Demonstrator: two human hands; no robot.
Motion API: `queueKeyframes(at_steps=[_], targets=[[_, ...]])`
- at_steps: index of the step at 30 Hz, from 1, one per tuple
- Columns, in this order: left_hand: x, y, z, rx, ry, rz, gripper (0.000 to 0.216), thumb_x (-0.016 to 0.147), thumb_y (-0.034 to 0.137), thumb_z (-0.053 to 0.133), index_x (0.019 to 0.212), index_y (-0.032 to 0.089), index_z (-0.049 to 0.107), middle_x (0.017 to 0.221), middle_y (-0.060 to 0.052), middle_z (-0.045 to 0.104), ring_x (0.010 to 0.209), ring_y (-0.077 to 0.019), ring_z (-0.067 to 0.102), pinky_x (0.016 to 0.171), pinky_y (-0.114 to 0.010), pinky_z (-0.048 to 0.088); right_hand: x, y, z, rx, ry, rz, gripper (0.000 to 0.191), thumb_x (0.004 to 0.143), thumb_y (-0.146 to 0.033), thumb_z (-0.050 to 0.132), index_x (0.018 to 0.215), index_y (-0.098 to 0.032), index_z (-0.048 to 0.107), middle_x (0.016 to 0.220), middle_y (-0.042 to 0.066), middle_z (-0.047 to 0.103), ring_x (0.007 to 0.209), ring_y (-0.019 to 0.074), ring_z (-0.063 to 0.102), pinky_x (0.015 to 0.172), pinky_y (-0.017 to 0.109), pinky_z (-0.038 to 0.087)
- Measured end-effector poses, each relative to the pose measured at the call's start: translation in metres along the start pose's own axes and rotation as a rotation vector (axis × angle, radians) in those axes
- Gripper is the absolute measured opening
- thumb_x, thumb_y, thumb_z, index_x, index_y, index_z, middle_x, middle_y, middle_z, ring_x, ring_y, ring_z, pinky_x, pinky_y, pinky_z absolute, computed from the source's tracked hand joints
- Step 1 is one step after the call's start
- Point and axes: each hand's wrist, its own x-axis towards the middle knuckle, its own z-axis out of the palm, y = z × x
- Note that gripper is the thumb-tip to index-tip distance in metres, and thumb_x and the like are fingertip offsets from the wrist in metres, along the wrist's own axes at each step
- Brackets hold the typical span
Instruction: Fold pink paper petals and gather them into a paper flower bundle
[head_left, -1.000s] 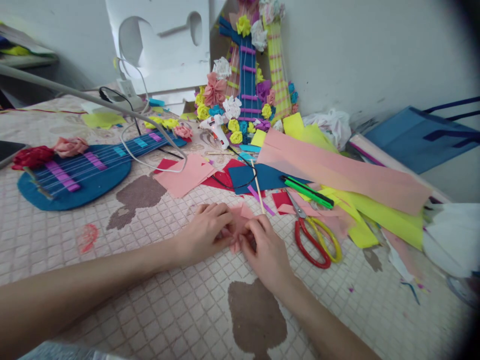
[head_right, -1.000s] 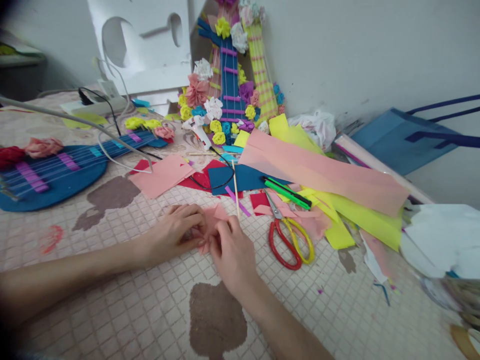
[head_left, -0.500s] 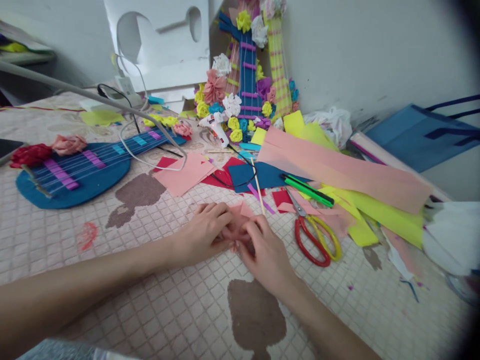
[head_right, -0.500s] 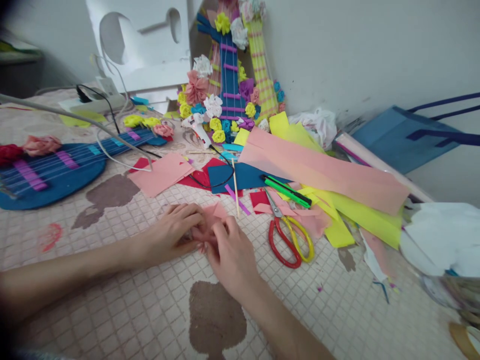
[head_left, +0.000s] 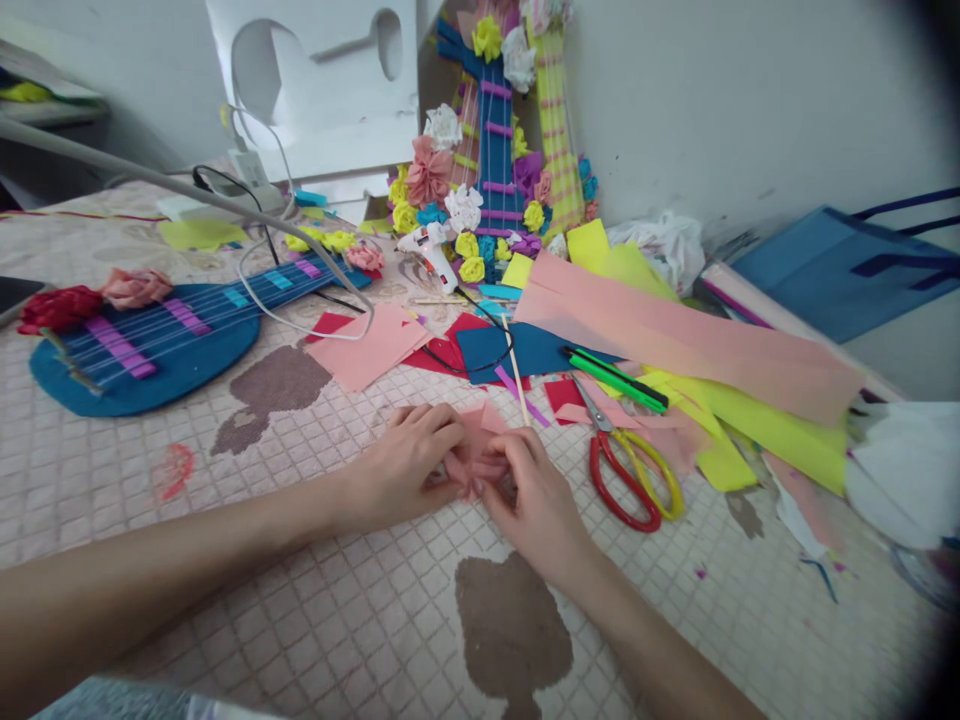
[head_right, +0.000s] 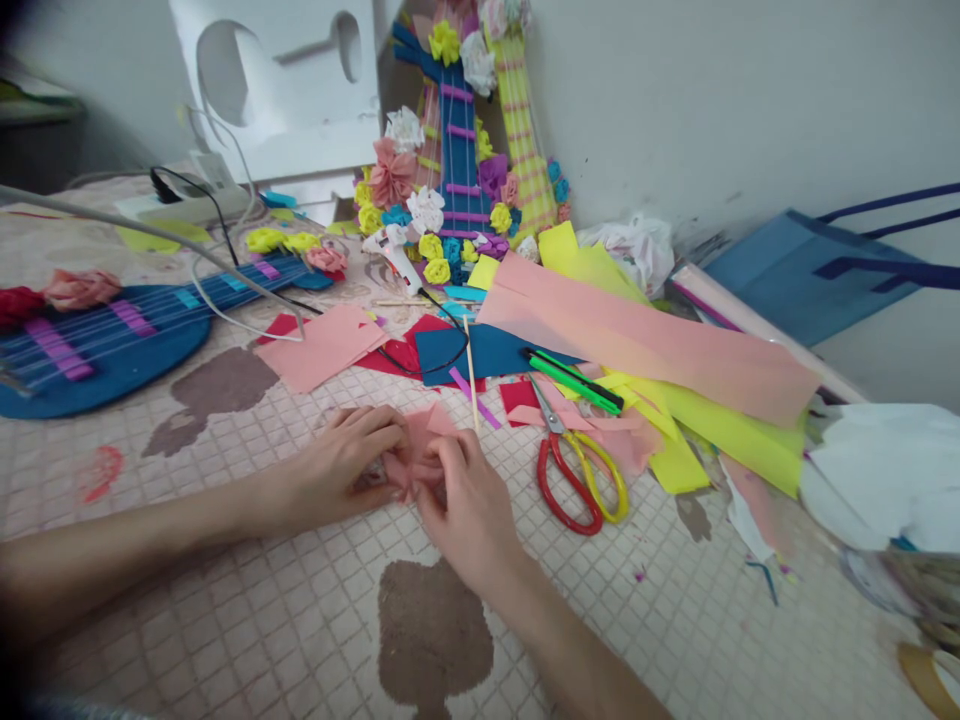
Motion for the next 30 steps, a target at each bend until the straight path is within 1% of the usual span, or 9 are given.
queueKeyframes(at_steps=[3, 7, 11, 19, 24, 30], targets=[[0.0, 0.001, -0.001, -0.007, -0.01, -0.009, 0.016, 0.078, 0.027, 0.06, 0.09, 0.019, 0.055, 0.101, -0.005, 0.055, 0.098, -0.0239, 0.05, 0.083, -0.038, 0.034, 0.001, 0.0, 0.001, 0.006, -0.008, 0.015, 0.015, 0.083, -0.017, 0.049, 0.097, -0.021, 0.049, 0.101, 0.006, 0.05, 0.081, 0.0165, 0.06, 0.07, 0.03, 0.05], [0.001, 0.001, -0.002, -0.016, -0.013, -0.006, 0.013, 0.077, 0.024, 0.06, 0.088, 0.019, 0.054, 0.1, -0.004, 0.055, 0.097, -0.0231, 0.05, 0.083, -0.038, 0.034, 0.004, 0.0, 0.003, -0.064, 0.024, 0.021, 0.004, 0.085, -0.018, 0.047, 0.087, -0.021, 0.049, 0.094, 0.004, 0.051, 0.078, 0.0167, 0.059, 0.069, 0.031, 0.048], [0.001, 0.001, -0.002, -0.017, -0.015, -0.007, 0.012, 0.078, 0.024, 0.059, 0.087, 0.019, 0.054, 0.099, -0.004, 0.055, 0.097, -0.0229, 0.051, 0.083, -0.038, 0.034, 0.006, 0.0, 0.006, -0.119, 0.03, 0.033, 0.004, 0.085, -0.018, 0.047, 0.083, -0.021, 0.049, 0.091, 0.003, 0.051, 0.074, 0.0162, 0.058, 0.066, 0.029, 0.046], [0.001, 0.001, -0.002, -0.013, -0.016, 0.0, 0.012, 0.077, 0.023, 0.059, 0.087, 0.019, 0.054, 0.099, -0.004, 0.055, 0.096, -0.0228, 0.05, 0.082, -0.038, 0.034, 0.005, 0.002, 0.008, -0.133, 0.037, 0.031, 0.003, 0.084, -0.017, 0.048, 0.083, -0.02, 0.048, 0.091, 0.004, 0.051, 0.074, 0.0158, 0.057, 0.064, 0.028, 0.045], [0.001, 0.0, -0.001, -0.012, -0.003, -0.002, 0.014, 0.078, 0.026, 0.059, 0.088, 0.019, 0.054, 0.1, -0.005, 0.055, 0.095, -0.0231, 0.05, 0.08, -0.037, 0.034, 0.005, 0.002, 0.01, -0.167, 0.047, 0.027, 0.003, 0.084, -0.017, 0.048, 0.082, -0.02, 0.048, 0.091, 0.004, 0.052, 0.074, 0.0164, 0.057, 0.06, 0.028, 0.043], [0.002, 0.001, -0.005, -0.05, -0.025, -0.016, 0.016, 0.082, 0.034, 0.059, 0.087, 0.019, 0.055, 0.097, -0.004, 0.055, 0.094, -0.0226, 0.051, 0.081, -0.038, 0.035, 0.005, 0.0, 0.01, -0.17, 0.045, 0.033, 0.003, 0.083, -0.017, 0.048, 0.083, -0.02, 0.049, 0.091, 0.004, 0.052, 0.073, 0.0161, 0.057, 0.061, 0.028, 0.044]])
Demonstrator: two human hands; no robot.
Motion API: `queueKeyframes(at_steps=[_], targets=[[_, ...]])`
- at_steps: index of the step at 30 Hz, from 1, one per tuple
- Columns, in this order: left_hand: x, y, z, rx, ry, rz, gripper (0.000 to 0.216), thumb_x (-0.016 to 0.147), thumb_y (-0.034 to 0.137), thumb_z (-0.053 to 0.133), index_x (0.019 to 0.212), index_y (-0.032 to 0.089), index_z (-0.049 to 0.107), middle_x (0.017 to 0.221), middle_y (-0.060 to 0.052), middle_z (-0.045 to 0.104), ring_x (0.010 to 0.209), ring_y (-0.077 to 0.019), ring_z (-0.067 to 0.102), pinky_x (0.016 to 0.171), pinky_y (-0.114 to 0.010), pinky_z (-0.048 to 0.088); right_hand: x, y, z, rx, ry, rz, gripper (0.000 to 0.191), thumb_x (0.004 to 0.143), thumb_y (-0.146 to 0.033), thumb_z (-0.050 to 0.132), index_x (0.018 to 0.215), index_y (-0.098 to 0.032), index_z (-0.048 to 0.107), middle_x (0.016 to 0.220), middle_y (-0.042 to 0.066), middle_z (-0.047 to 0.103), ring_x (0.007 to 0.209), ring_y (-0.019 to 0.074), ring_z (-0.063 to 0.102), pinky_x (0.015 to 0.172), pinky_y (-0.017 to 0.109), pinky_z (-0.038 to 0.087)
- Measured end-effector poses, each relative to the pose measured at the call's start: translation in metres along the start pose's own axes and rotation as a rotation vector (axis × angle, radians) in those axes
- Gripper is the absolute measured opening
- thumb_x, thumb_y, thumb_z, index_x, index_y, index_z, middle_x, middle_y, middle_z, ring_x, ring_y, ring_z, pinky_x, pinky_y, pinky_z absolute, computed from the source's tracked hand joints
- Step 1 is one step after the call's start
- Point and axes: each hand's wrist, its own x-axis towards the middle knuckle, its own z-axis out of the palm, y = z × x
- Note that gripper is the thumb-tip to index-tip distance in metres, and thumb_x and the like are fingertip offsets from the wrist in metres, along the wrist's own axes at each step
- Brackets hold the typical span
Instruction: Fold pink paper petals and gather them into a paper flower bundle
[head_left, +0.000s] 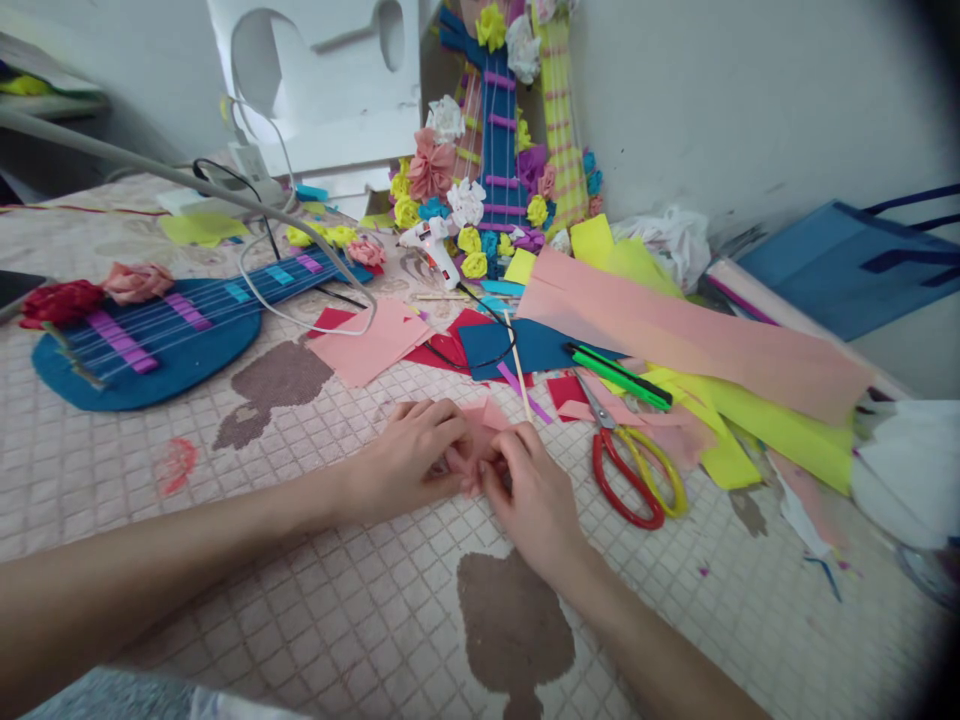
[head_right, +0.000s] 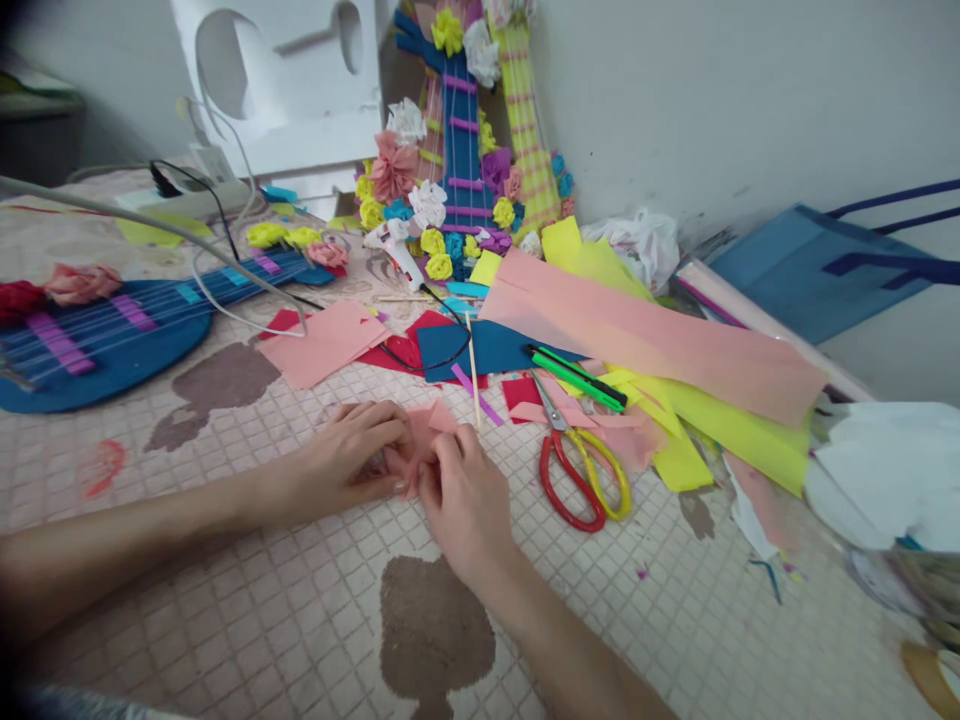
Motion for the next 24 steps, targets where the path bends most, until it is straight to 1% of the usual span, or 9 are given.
queueKeyframes(at_steps=[3, 5, 10, 13, 15, 18, 21, 24], targets=[[0.0, 0.003, 0.002, 0.018, 0.017, -0.027, 0.021, 0.084, 0.039, 0.056, 0.086, 0.018, 0.054, 0.095, -0.004, 0.055, 0.091, -0.0225, 0.051, 0.08, -0.038, 0.035, 0.0, -0.001, 0.0, -0.012, 0.001, 0.003, 0.004, 0.082, -0.017, 0.049, 0.084, -0.02, 0.048, 0.092, 0.004, 0.053, 0.074, 0.017, 0.057, 0.059, 0.028, 0.043], [-0.001, 0.005, 0.005, 0.055, 0.039, -0.043, 0.023, 0.083, 0.04, 0.057, 0.087, 0.018, 0.053, 0.095, -0.004, 0.055, 0.091, -0.0232, 0.05, 0.079, -0.039, 0.035, 0.0, -0.001, 0.0, -0.013, 0.005, 0.001, 0.005, 0.081, -0.017, 0.05, 0.085, -0.02, 0.047, 0.091, 0.004, 0.053, 0.073, 0.0174, 0.057, 0.058, 0.028, 0.042], [-0.002, 0.009, 0.01, 0.117, 0.061, -0.041, 0.025, 0.073, 0.033, 0.064, 0.089, 0.018, 0.051, 0.099, -0.005, 0.054, 0.093, -0.0249, 0.05, 0.08, -0.04, 0.035, 0.001, 0.0, 0.0, 0.037, 0.01, 0.006, 0.004, 0.083, -0.018, 0.048, 0.086, -0.021, 0.048, 0.091, 0.004, 0.053, 0.073, 0.0164, 0.057, 0.063, 0.028, 0.045], [-0.002, 0.008, 0.007, 0.095, 0.046, -0.035, 0.027, 0.07, 0.03, 0.065, 0.091, 0.018, 0.052, 0.099, -0.004, 0.054, 0.094, -0.0243, 0.05, 0.081, -0.039, 0.035, 0.0, 0.0, -0.001, 0.05, 0.013, 0.007, 0.005, 0.083, -0.018, 0.048, 0.086, -0.021, 0.048, 0.091, 0.004, 0.053, 0.072, 0.0159, 0.058, 0.064, 0.028, 0.045], [-0.002, 0.007, 0.004, 0.062, 0.025, -0.033, 0.03, 0.069, 0.031, 0.068, 0.091, 0.019, 0.052, 0.1, -0.004, 0.054, 0.095, -0.0244, 0.05, 0.082, -0.039, 0.035, 0.0, 0.0, -0.002, 0.045, 0.018, 0.002, 0.005, 0.083, -0.018, 0.048, 0.087, -0.021, 0.049, 0.091, 0.003, 0.053, 0.073, 0.0159, 0.058, 0.065, 0.029, 0.045], [-0.001, 0.004, 0.0, 0.006, -0.015, -0.042, 0.024, 0.073, 0.033, 0.066, 0.088, 0.019, 0.054, 0.099, -0.003, 0.055, 0.096, -0.0238, 0.051, 0.081, -0.039, 0.035, 0.0, 0.0, -0.002, 0.043, 0.021, -0.004, 0.006, 0.083, -0.017, 0.048, 0.087, -0.02, 0.05, 0.091, 0.003, 0.053, 0.073, 0.0158, 0.058, 0.065, 0.028, 0.045], [0.001, 0.005, 0.0, -0.02, -0.001, -0.07, 0.011, 0.081, 0.029, 0.057, 0.085, 0.019, 0.054, 0.096, -0.002, 0.055, 0.095, -0.0222, 0.052, 0.081, -0.038, 0.035, 0.001, 0.0, -0.002, 0.045, 0.02, 0.001, 0.004, 0.082, -0.017, 0.049, 0.086, -0.02, 0.049, 0.089, 0.003, 0.053, 0.073, 0.0158, 0.057, 0.063, 0.028, 0.045], [0.002, 0.007, 0.004, 0.005, 0.037, -0.098, 0.017, 0.078, 0.032, 0.061, 0.086, 0.019, 0.054, 0.095, -0.003, 0.056, 0.093, -0.0235, 0.051, 0.081, -0.039, 0.035, 0.001, -0.001, -0.001, 0.047, 0.013, 0.008, 0.005, 0.082, -0.017, 0.049, 0.085, -0.02, 0.049, 0.089, 0.003, 0.053, 0.073, 0.016, 0.057, 0.063, 0.029, 0.045]])
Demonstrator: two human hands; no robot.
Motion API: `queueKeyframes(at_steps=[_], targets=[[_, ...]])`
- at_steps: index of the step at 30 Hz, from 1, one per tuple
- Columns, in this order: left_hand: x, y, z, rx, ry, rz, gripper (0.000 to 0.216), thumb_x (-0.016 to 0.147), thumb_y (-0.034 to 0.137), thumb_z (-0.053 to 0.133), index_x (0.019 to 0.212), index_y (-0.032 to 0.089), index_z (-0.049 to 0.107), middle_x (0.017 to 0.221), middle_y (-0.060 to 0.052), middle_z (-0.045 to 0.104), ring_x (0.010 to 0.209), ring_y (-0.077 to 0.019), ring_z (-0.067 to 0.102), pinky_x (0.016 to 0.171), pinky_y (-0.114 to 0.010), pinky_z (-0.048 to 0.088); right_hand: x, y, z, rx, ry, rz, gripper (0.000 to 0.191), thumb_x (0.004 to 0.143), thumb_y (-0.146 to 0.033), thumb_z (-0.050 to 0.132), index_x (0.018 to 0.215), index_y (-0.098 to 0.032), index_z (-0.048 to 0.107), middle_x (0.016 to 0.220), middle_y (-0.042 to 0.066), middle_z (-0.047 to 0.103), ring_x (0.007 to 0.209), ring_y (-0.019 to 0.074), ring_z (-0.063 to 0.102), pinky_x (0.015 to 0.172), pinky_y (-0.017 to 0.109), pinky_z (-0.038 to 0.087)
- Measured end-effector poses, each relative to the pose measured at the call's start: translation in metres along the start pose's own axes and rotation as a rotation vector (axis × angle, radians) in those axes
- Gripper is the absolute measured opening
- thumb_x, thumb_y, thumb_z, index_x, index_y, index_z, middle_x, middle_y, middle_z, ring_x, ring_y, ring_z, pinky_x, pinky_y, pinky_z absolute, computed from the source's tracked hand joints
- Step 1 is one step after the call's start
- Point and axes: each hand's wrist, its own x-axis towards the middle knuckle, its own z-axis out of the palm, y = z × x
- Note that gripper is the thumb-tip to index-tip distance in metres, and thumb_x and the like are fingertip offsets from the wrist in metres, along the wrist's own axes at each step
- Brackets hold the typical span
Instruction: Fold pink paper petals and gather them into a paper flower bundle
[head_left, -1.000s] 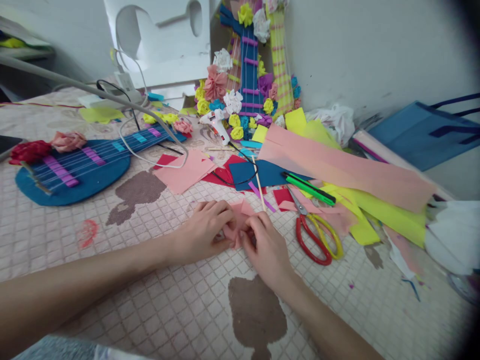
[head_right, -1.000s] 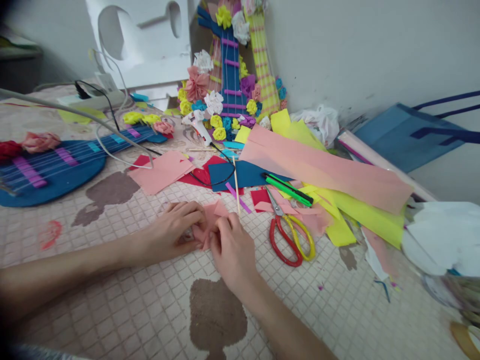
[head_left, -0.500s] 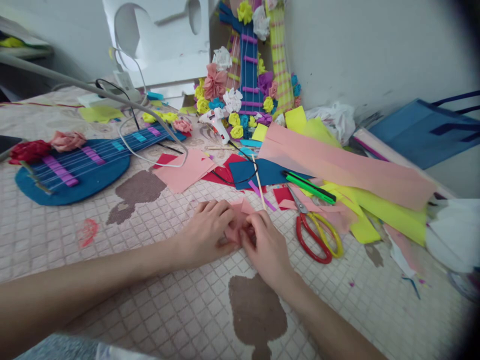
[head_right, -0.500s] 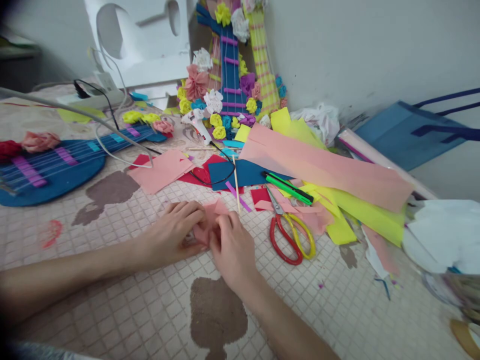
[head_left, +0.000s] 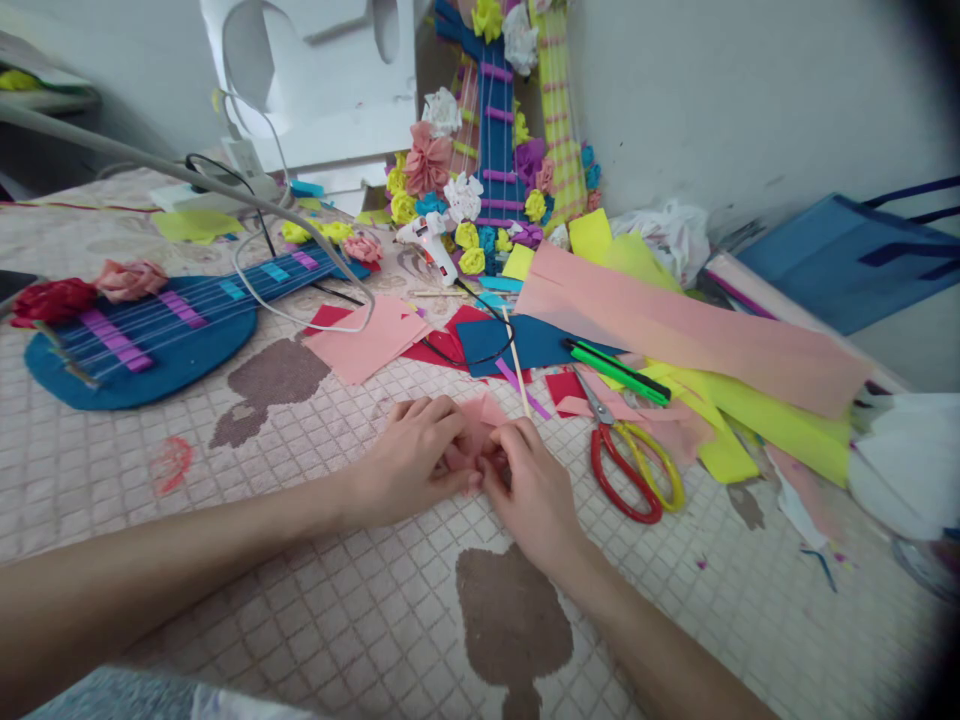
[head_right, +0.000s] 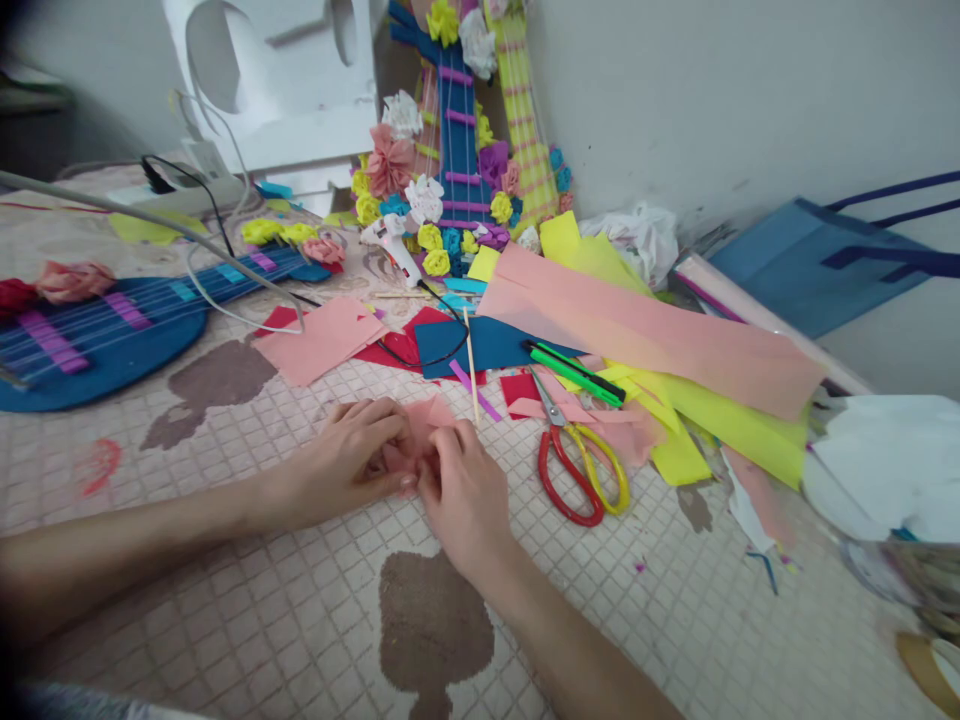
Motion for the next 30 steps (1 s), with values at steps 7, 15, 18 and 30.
queueKeyframes(at_steps=[7, 15, 18, 30], targets=[[0.0, 0.004, 0.004, 0.054, 0.023, 0.0, 0.019, 0.073, 0.03, 0.063, 0.085, 0.019, 0.053, 0.096, -0.004, 0.056, 0.092, -0.0247, 0.051, 0.078, -0.038, 0.035, 0.0, 0.0, -0.006, 0.076, -0.013, -0.028, 0.007, 0.082, -0.02, 0.052, 0.088, -0.022, 0.049, 0.091, 0.003, 0.053, 0.076, 0.0164, 0.058, 0.065, 0.029, 0.045], [0.0, 0.002, 0.005, 0.053, 0.02, -0.003, 0.026, 0.072, 0.034, 0.066, 0.087, 0.019, 0.053, 0.099, -0.005, 0.055, 0.096, -0.0257, 0.05, 0.081, -0.039, 0.035, 0.002, 0.005, -0.003, 0.15, 0.018, 0.026, 0.015, 0.08, -0.016, 0.056, 0.091, -0.022, 0.048, 0.094, 0.002, 0.049, 0.078, 0.0161, 0.058, 0.067, 0.031, 0.05], [-0.001, 0.002, 0.004, 0.064, 0.016, -0.007, 0.028, 0.07, 0.034, 0.067, 0.089, 0.019, 0.052, 0.099, -0.005, 0.055, 0.095, -0.0257, 0.05, 0.081, -0.039, 0.035, 0.004, 0.009, -0.002, 0.186, 0.049, 0.011, 0.012, 0.083, -0.013, 0.05, 0.091, -0.021, 0.048, 0.095, 0.004, 0.049, 0.08, 0.0168, 0.058, 0.068, 0.032, 0.05], [-0.002, 0.002, 0.004, 0.037, 0.029, 0.003, 0.026, 0.069, 0.03, 0.066, 0.086, 0.019, 0.05, 0.097, -0.004, 0.056, 0.091, -0.0243, 0.05, 0.078, -0.038, 0.033, 0.001, 0.018, -0.022, 0.114, 0.093, -0.018, 0.016, 0.078, -0.01, 0.053, 0.091, -0.021, 0.052, 0.092, 0.004, 0.05, 0.072, 0.0155, 0.054, 0.065, 0.03, 0.048]])
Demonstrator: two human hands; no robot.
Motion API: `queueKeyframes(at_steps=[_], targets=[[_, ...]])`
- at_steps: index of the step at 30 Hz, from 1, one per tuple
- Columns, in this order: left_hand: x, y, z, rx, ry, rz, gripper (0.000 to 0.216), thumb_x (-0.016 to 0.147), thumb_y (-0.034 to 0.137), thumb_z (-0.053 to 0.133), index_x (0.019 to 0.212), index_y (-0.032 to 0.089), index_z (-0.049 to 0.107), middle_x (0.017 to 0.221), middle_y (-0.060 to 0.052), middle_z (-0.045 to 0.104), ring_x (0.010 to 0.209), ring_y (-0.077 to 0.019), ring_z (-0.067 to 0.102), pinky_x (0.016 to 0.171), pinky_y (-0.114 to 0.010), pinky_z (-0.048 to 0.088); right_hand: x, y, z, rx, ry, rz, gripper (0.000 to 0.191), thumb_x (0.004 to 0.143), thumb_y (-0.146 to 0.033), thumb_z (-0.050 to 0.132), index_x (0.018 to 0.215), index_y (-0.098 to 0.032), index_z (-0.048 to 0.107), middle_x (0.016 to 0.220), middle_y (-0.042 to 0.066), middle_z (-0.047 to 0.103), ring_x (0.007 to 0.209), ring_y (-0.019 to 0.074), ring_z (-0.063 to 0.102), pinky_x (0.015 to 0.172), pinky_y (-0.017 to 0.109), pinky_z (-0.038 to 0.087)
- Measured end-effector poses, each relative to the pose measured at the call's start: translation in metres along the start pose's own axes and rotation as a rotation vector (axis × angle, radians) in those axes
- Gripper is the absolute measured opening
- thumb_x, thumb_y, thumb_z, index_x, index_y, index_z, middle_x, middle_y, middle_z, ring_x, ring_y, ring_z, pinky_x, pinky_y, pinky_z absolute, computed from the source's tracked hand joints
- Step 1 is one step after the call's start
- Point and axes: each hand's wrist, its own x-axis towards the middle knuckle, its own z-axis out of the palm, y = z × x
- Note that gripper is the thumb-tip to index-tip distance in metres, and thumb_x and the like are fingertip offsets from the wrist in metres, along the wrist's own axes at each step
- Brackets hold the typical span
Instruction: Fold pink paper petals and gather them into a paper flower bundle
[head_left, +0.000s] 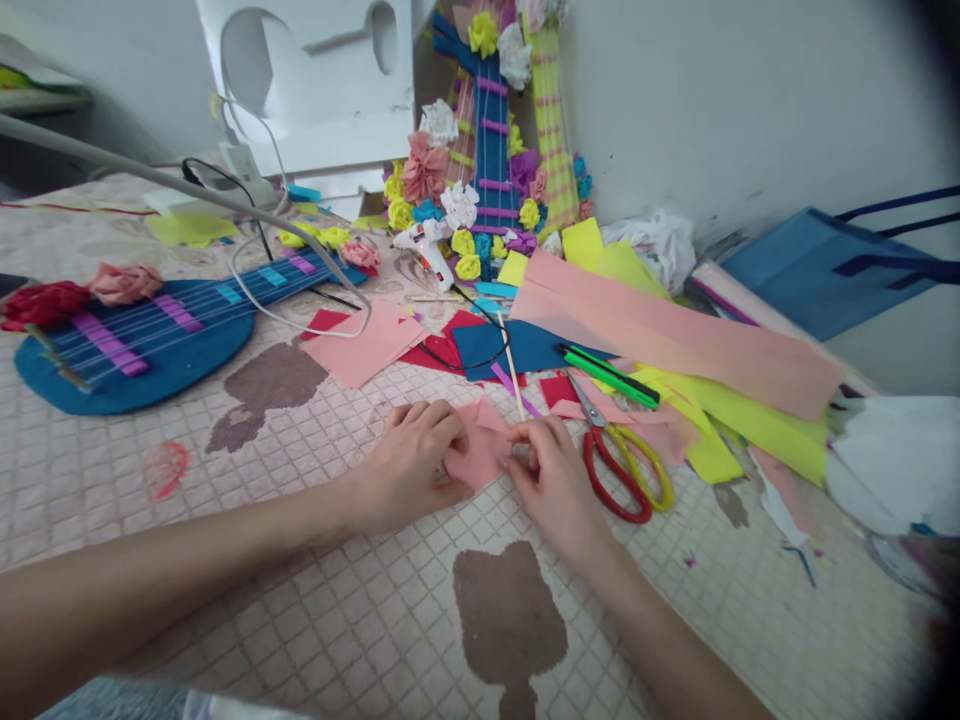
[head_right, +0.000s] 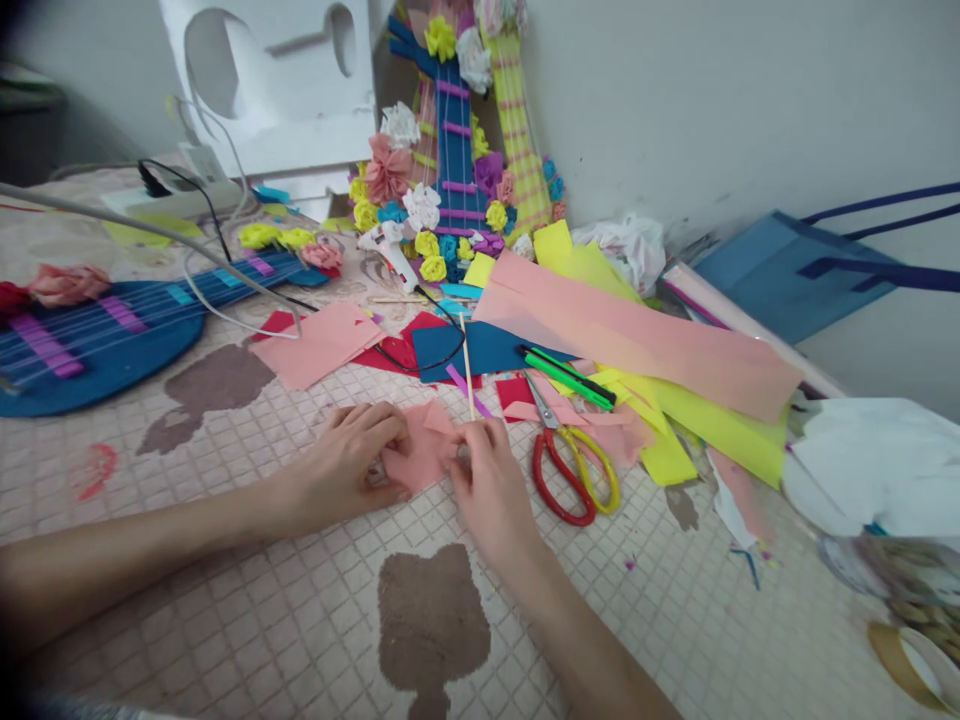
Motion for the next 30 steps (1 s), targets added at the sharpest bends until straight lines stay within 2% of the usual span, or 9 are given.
queueKeyframes(at_steps=[4, 7, 9, 12, 16, 20, 26, 30], targets=[[0.0, 0.0, 0.0, 0.002, 0.002, -0.006, 0.024, 0.069, 0.029, 0.065, 0.085, 0.018, 0.05, 0.096, -0.004, 0.055, 0.091, -0.0243, 0.05, 0.078, -0.038, 0.033, -0.003, -0.004, -0.006, 0.101, 0.075, -0.064, 0.009, 0.083, -0.013, 0.049, 0.083, -0.022, 0.052, 0.086, 0.003, 0.053, 0.071, 0.0148, 0.053, 0.062, 0.027, 0.045], [0.001, 0.0, 0.002, 0.005, 0.022, -0.005, 0.026, 0.071, 0.035, 0.065, 0.085, 0.018, 0.05, 0.096, -0.004, 0.056, 0.09, -0.0244, 0.05, 0.078, -0.039, 0.034, -0.007, -0.014, -0.004, 0.212, -0.049, -0.128, 0.01, 0.087, -0.014, 0.045, 0.086, -0.022, 0.052, 0.081, 0.0, 0.057, 0.07, 0.0133, 0.054, 0.063, 0.025, 0.044], [0.001, 0.0, 0.002, 0.009, 0.031, 0.0, 0.027, 0.072, 0.037, 0.065, 0.085, 0.018, 0.05, 0.094, -0.004, 0.055, 0.09, -0.0244, 0.051, 0.078, -0.039, 0.034, -0.009, -0.019, 0.001, 0.232, -0.138, -0.104, 0.014, 0.087, -0.012, 0.043, 0.089, -0.022, 0.052, 0.081, 0.0, 0.059, 0.071, 0.0131, 0.055, 0.065, 0.025, 0.044], [0.001, -0.001, 0.003, 0.011, 0.027, -0.006, 0.027, 0.07, 0.034, 0.067, 0.086, 0.018, 0.051, 0.094, -0.005, 0.055, 0.091, -0.0248, 0.051, 0.079, -0.039, 0.035, -0.01, -0.021, 0.009, 0.229, -0.186, -0.059, 0.018, 0.084, -0.008, 0.043, 0.089, -0.022, 0.052, 0.083, 0.0, 0.06, 0.074, 0.0137, 0.056, 0.065, 0.025, 0.043], [0.001, -0.002, 0.006, 0.006, 0.041, -0.008, 0.027, 0.068, 0.032, 0.067, 0.086, 0.019, 0.051, 0.095, -0.005, 0.055, 0.093, -0.0253, 0.051, 0.08, -0.039, 0.035, -0.008, -0.02, 0.016, 0.213, -0.176, -0.027, 0.019, 0.079, -0.007, 0.049, 0.089, -0.022, 0.053, 0.087, 0.0, 0.06, 0.077, 0.0145, 0.056, 0.066, 0.025, 0.043], [0.001, -0.003, 0.007, 0.006, 0.053, -0.009, 0.028, 0.068, 0.033, 0.067, 0.086, 0.019, 0.051, 0.094, -0.004, 0.055, 0.091, -0.0252, 0.051, 0.079, -0.039, 0.036, -0.006, -0.021, 0.018, 0.222, -0.172, 0.026, 0.015, 0.078, -0.008, 0.052, 0.083, -0.022, 0.051, 0.081, -0.001, 0.058, 0.072, 0.0138, 0.054, 0.064, 0.025, 0.043], [0.003, -0.008, -0.003, -0.089, -0.021, -0.012, 0.035, 0.067, 0.037, 0.071, 0.089, 0.019, 0.051, 0.097, -0.004, 0.057, 0.095, -0.025, 0.053, 0.082, -0.041, 0.036, -0.005, -0.025, 0.021, 0.209, -0.139, 0.039, 0.017, 0.075, -0.007, 0.057, 0.08, -0.022, 0.049, 0.077, -0.002, 0.053, 0.066, 0.0128, 0.051, 0.059, 0.024, 0.041], [0.004, -0.013, -0.007, -0.138, -0.026, -0.03, 0.02, 0.073, 0.026, 0.065, 0.085, 0.018, 0.051, 0.09, -0.003, 0.058, 0.09, -0.0222, 0.055, 0.079, -0.038, 0.04, -0.005, -0.026, 0.021, 0.228, -0.131, 0.034, 0.016, 0.076, -0.011, 0.059, 0.079, -0.022, 0.048, 0.076, -0.003, 0.053, 0.065, 0.0124, 0.051, 0.059, 0.024, 0.042]])
